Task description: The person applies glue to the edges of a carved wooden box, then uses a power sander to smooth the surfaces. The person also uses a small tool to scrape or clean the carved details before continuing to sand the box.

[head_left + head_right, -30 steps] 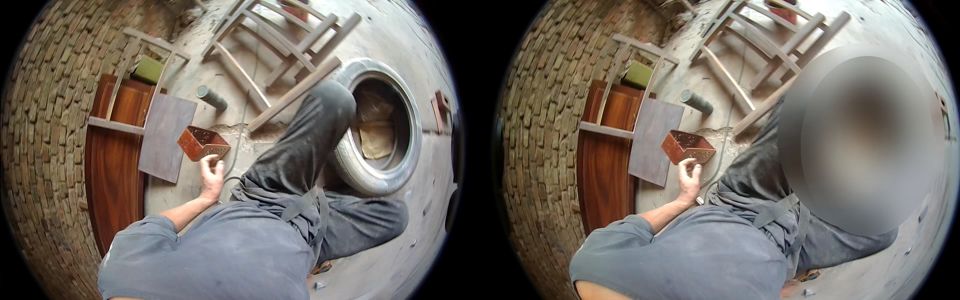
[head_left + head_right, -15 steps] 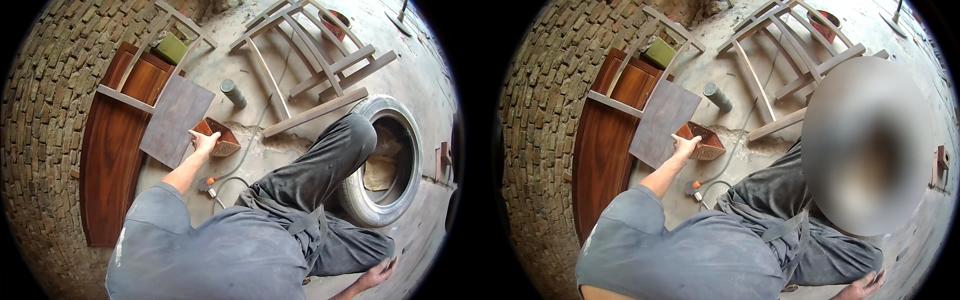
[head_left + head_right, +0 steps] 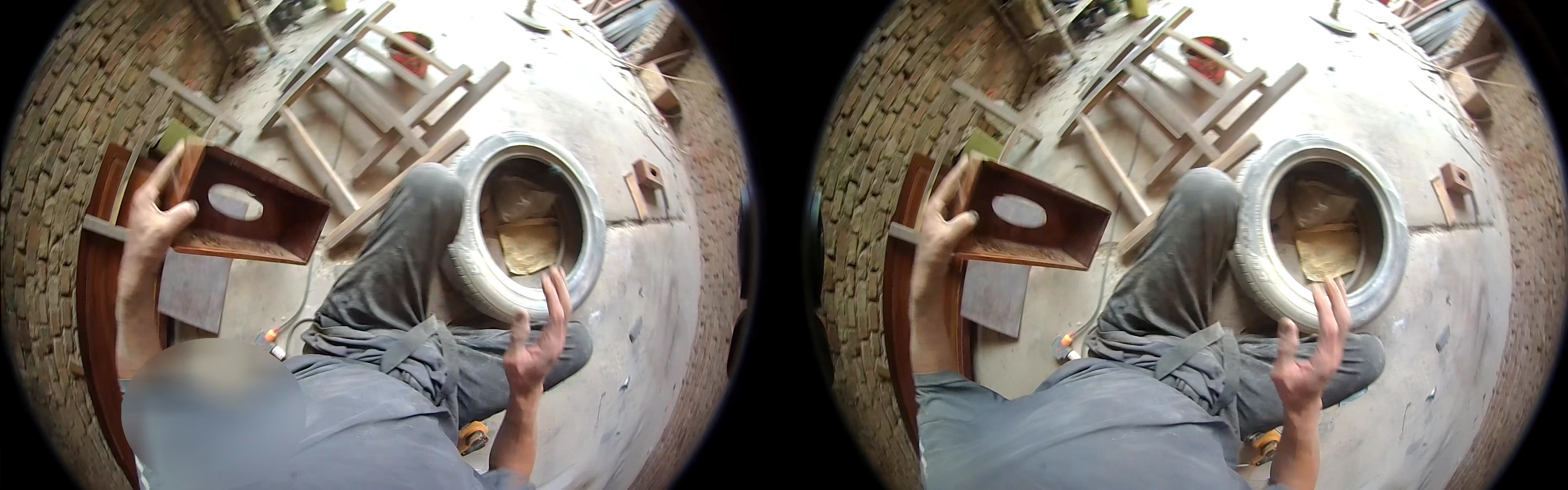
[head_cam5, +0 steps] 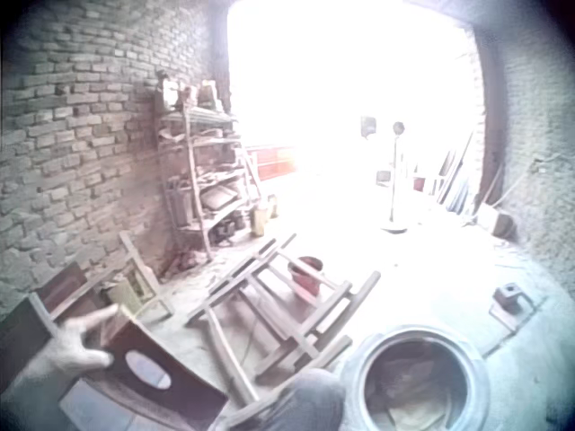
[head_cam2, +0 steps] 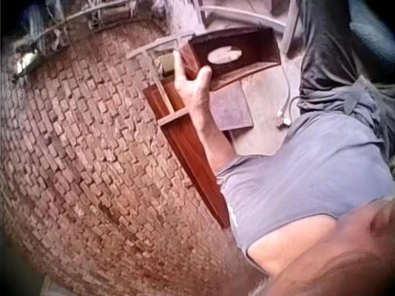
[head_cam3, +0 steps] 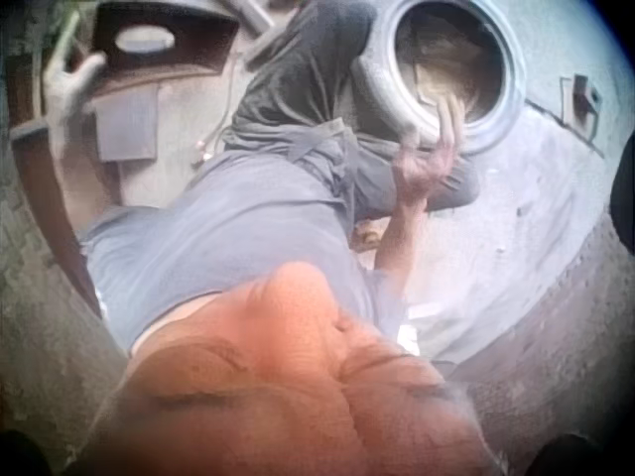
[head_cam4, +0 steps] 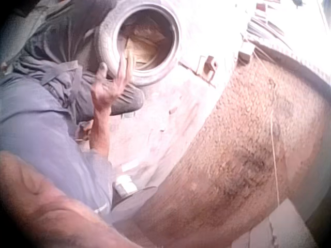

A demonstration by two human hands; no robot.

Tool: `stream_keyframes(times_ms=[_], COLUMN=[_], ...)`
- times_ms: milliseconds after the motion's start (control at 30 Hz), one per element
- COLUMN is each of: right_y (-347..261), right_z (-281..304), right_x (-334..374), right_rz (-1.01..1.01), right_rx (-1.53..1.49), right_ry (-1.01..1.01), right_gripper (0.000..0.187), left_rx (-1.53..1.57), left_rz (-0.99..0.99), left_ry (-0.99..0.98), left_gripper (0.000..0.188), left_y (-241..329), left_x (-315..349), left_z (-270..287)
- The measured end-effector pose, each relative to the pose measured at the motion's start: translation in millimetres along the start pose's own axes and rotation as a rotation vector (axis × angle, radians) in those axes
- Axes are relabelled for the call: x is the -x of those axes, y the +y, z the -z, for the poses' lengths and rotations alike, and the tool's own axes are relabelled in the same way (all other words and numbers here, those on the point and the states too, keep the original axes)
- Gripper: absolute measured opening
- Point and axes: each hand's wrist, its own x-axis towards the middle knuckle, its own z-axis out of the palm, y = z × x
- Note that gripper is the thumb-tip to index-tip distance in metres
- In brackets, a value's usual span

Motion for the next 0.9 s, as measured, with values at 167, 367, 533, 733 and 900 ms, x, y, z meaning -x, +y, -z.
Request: stream_keyframes(times_ms=[167, 367, 533, 733, 900], right_y=[-34, -10, -9, -31, -31], right_z=[10, 41, 12, -28, -43], right_x=[-65, -20, 62, 118, 104], right_rz=[-0.043, -0.153, -0.533, -0.646, -0.461], right_rx=[-0.503, -0.341, -0.467, -0.245, -0.065], right_ry=[0.055, -0.123, -0.127, -0.009, 0.108], right_gripper=[0.087, 0.129, 0.13, 0.1, 0.088], left_rx=[-0.21, -0.339, -0.149, 0.149, 0.251], left_rz=[-0.667, -1.497, -1.808, -1.925, -1.738], left_ry=[-0.258, -0.515, -0.588, -0.74, -0.67], left_gripper=[0.092, 0.092, 0.065, 0.057, 0.049], left_y=[165, 208, 168, 133, 100], left_x=[-48, -43, -30, 10, -3], left_z=[-51, -211, -331, -353, -352])
